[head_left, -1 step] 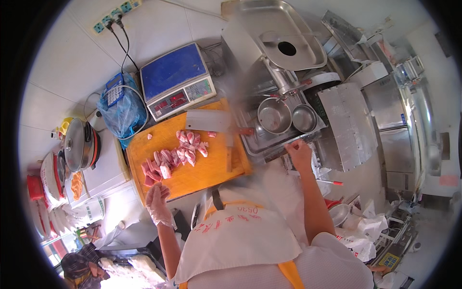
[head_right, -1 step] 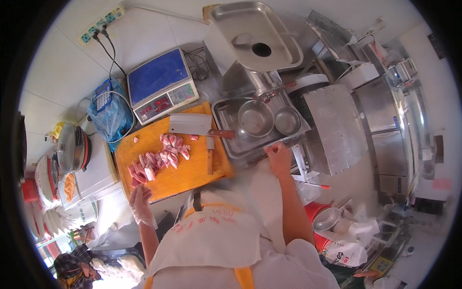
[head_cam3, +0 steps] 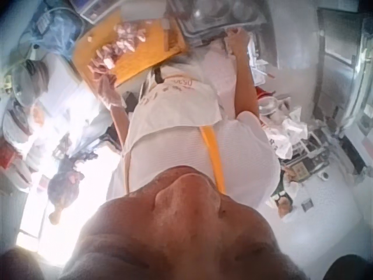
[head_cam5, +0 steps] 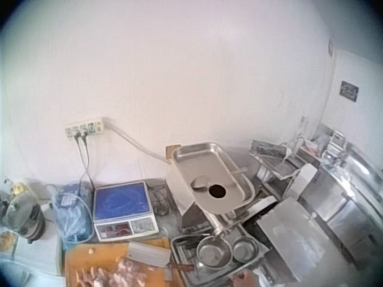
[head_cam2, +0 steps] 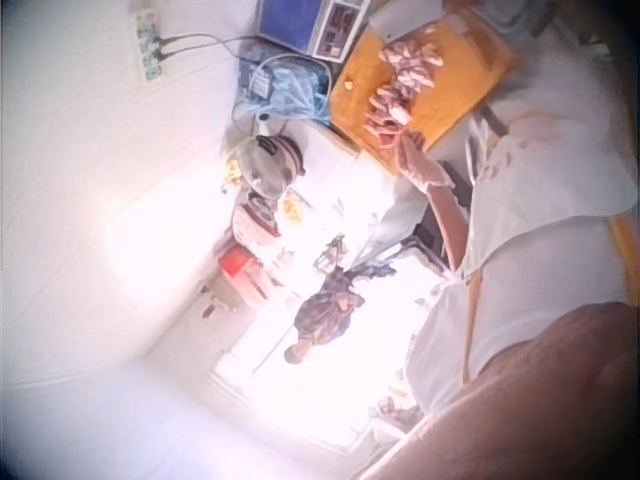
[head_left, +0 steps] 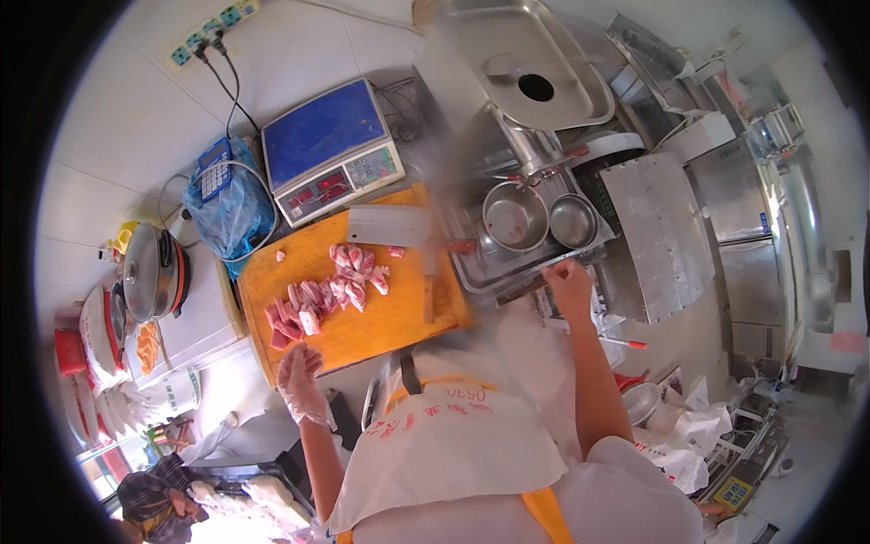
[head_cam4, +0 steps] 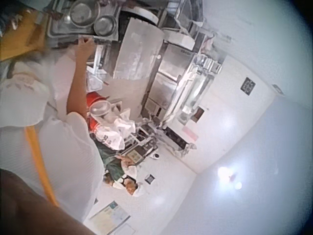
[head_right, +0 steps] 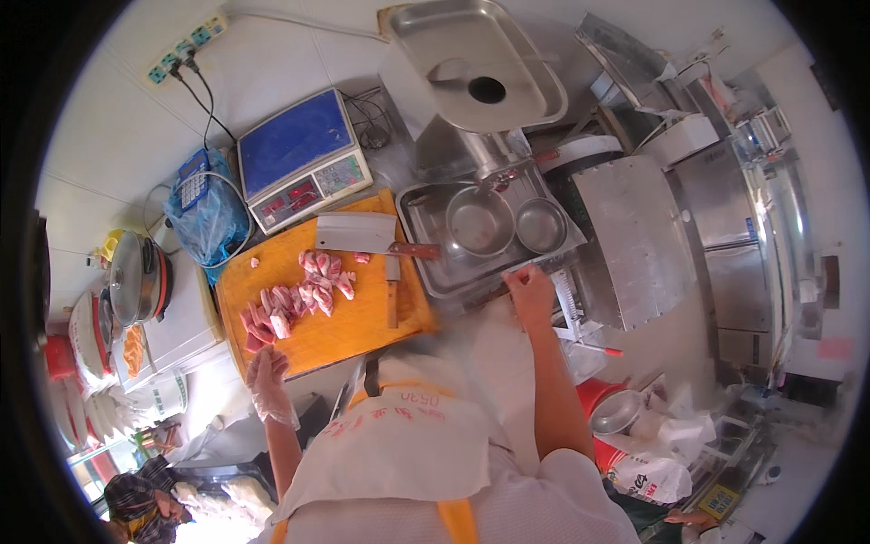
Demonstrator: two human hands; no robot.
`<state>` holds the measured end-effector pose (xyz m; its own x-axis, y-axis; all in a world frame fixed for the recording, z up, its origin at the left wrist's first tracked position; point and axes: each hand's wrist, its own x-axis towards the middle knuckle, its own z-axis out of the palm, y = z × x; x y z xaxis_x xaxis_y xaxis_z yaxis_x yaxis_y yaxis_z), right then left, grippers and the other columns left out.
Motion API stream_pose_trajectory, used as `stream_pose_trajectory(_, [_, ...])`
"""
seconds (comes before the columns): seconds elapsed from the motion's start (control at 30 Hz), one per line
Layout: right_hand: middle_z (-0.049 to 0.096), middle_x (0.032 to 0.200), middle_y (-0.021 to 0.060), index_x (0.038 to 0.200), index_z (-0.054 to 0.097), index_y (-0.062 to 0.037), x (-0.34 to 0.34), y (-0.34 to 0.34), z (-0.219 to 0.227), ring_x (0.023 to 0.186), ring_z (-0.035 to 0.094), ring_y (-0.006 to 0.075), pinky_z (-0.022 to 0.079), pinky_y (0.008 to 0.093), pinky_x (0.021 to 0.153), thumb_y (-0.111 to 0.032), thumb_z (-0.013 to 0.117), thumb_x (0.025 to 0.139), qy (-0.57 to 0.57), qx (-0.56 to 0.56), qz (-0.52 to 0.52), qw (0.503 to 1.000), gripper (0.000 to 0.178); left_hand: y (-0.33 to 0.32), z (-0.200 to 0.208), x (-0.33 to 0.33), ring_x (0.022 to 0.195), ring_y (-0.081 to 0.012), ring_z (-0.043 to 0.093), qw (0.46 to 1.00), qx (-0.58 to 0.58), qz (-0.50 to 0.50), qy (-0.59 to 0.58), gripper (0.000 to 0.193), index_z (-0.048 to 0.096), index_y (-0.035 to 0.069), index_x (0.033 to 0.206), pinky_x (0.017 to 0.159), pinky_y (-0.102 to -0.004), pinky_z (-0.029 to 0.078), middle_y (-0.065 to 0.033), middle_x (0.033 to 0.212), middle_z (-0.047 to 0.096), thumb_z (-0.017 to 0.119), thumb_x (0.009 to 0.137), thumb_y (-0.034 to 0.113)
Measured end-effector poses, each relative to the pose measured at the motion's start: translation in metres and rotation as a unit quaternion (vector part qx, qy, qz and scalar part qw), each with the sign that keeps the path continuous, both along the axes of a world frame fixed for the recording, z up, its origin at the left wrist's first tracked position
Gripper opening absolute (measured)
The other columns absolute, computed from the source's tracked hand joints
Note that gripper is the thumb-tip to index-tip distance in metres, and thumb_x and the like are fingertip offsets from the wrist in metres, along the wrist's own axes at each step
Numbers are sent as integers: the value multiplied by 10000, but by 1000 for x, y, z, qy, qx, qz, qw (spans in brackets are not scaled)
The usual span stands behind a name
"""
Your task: The person takes a tray of raw pork from a display case, places a piece on a wooden cutting board, and cuts it into small chunks using a cleaver.
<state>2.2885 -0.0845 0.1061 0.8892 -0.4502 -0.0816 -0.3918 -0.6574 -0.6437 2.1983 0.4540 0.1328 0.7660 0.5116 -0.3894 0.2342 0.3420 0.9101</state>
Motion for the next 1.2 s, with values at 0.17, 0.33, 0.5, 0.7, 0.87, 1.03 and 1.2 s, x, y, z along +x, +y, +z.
stream_pose_trajectory(0.17, [704, 724, 90, 860, 700, -7, 24, -68, -32, 576, 635, 177, 492, 320, 531, -396, 788, 934, 62, 275, -143, 949, 406, -93, 11, -2, 823, -182, 745, 999, -2, 8, 43, 214, 732, 5, 1155, 778, -303, 591, -88, 945, 777, 670, 1050, 180])
stream_pose_trajectory(0.33, [739, 753, 113, 902, 670, 3, 53, -93, -53, 512, 636, 149, 480, 269, 418, -366, 737, 988, 97, 427, -266, 859, 384, -159, 22, -3, 807, -182, 729, 998, -20, -17, 65, 208, 731, -12, 1139, 773, -303, 589, -98, 929, 762, 676, 1042, 164])
stream_pose_trajectory(0.5, [745, 765, 133, 916, 631, 5, 64, -108, -83, 529, 667, 168, 502, 289, 415, -214, 697, 998, 36, 380, -234, 894, 244, -193, 26, 1, 816, -173, 723, 990, 46, -59, 117, 200, 744, -13, 1111, 776, -311, 590, -92, 925, 757, 668, 1039, 159])
stream_pose_trajectory(0.7, [737, 749, 139, 890, 597, 7, 75, -128, -81, 526, 674, 176, 518, 297, 417, -135, 671, 974, 17, 355, -204, 912, 181, -276, 17, 82, 822, -146, 706, 892, 190, -396, 109, 310, 720, -25, 1178, 733, -304, 578, -93, 928, 732, 635, 1046, 242])
stream_pose_trajectory(0.87, [724, 724, 145, 861, 596, 20, 73, -126, -39, 503, 658, 179, 503, 313, 417, -101, 662, 948, 10, 294, -186, 938, 163, -320, -53, 131, 776, -119, 675, 784, 301, -533, 105, 338, 716, 15, 1163, 692, -303, 564, -78, 872, 705, 638, 1024, 312])
stream_pose_trajectory(1.03, [711, 716, 149, 870, 610, 59, 40, -139, 9, 492, 621, 173, 484, 319, 422, -100, 658, 955, 63, 190, -105, 974, 187, -314, -62, 124, 732, -114, 644, 776, 246, -575, 87, 280, 713, 29, 1134, 663, -295, 542, -57, 845, 686, 642, 1026, 277])
stream_pose_trajectory(1.2, [697, 714, 143, 944, 599, 41, -29, -158, 23, 501, 606, 165, 472, 313, 429, -121, 668, 972, 33, 315, -242, 917, 179, -304, -62, 131, 762, -141, 675, 613, 433, -654, -96, 207, 719, 42, 1124, 698, -290, 553, -47, 950, 721, 638, 1043, 216])
